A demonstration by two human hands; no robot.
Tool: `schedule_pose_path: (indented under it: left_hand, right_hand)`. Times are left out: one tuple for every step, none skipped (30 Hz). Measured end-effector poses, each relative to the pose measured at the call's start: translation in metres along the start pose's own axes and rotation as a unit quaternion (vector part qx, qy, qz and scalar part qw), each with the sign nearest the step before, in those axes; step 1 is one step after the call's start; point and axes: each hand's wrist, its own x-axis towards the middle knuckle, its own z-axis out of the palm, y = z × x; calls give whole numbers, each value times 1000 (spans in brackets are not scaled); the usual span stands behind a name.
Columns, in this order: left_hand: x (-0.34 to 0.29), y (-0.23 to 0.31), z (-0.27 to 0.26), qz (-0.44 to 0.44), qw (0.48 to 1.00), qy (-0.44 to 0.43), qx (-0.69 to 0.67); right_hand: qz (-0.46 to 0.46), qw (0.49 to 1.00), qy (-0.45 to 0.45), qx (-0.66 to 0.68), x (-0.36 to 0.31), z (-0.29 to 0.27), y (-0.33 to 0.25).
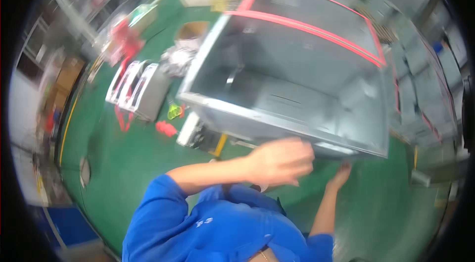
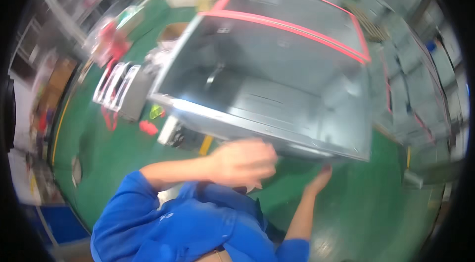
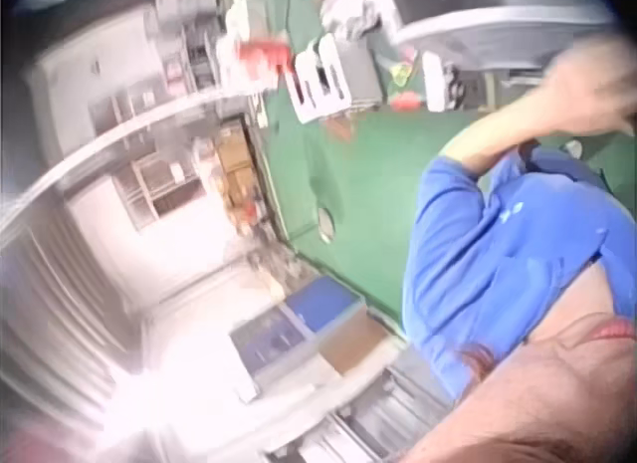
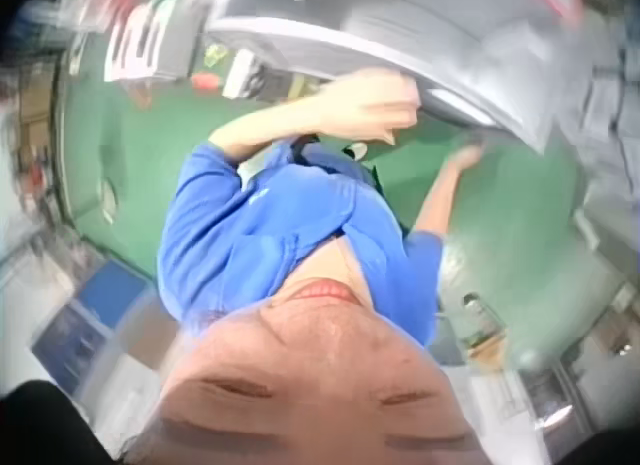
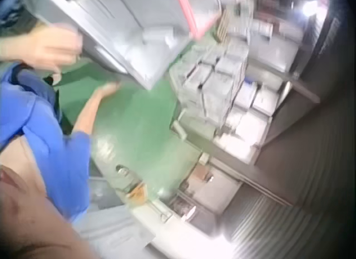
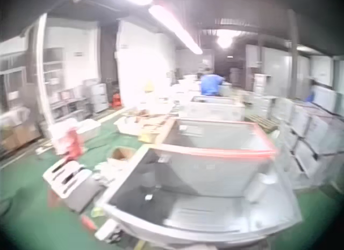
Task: The person wipes the surface of a large metal cabinet frame with a cloth. They then measure and apply red protective tape along the top and side edges, smoothing it down to ensure adhesion. The person uses scissors to cut the tape to the required length.
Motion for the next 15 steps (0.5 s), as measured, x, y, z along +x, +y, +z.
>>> schedule_pose_path:
  left_hand:
    - [-25,4,7,10,1000,26,-15]
    - [-64,4,15,-44,998,10,-55]
    - [-111,1,24,-143,984,-31,-104]
    - [-154,-1,25,-249,954,-72,-148]
    - [-220,4,44,-338,908,-86,-232]
    - [-248,10,17,-481,768,-288,-310]
    - [-292,-2,4,-516,698,-338,-365]
    - [-326,-10,-13,-529,726,-365,-245]
    - [-326,-9,-60,-515,769,-357,-126]
    - [-340,-12,-94,-544,781,-304,-36]
    - [-380,-16,-107,-602,790,-117,9]
    - [-400,-23,-131,-583,808,51,67]
    - [-409,-28,-160,-632,737,234,52]
    - [-422,-34,-190,-663,659,355,6]
    - [-443,-40,-211,-662,611,432,45]
  right_hand:
    - [-8,998,9,-66,-13,-22,25]
    - [4,993,-75,-93,-71,0,12]
    - [-10,971,-139,-192,-108,4,31]
    - [-42,908,-206,-362,-134,-16,82]
    - [-68,796,-355,-485,-149,-26,122]
    - [-125,671,-479,-552,-166,-38,163]
    - [-54,672,-514,-530,-179,-18,158]
    - [18,672,-540,-507,-198,14,141]
    - [101,670,-558,-480,-224,39,124]
    - [185,659,-569,-456,-245,56,110]
    - [261,638,-579,-436,-253,72,103]
    - [239,654,-573,-432,-256,80,113]
    - [219,669,-569,-425,-259,88,132]
    - [199,686,-563,-416,-265,96,144]
    - [192,703,-554,-402,-275,111,149]
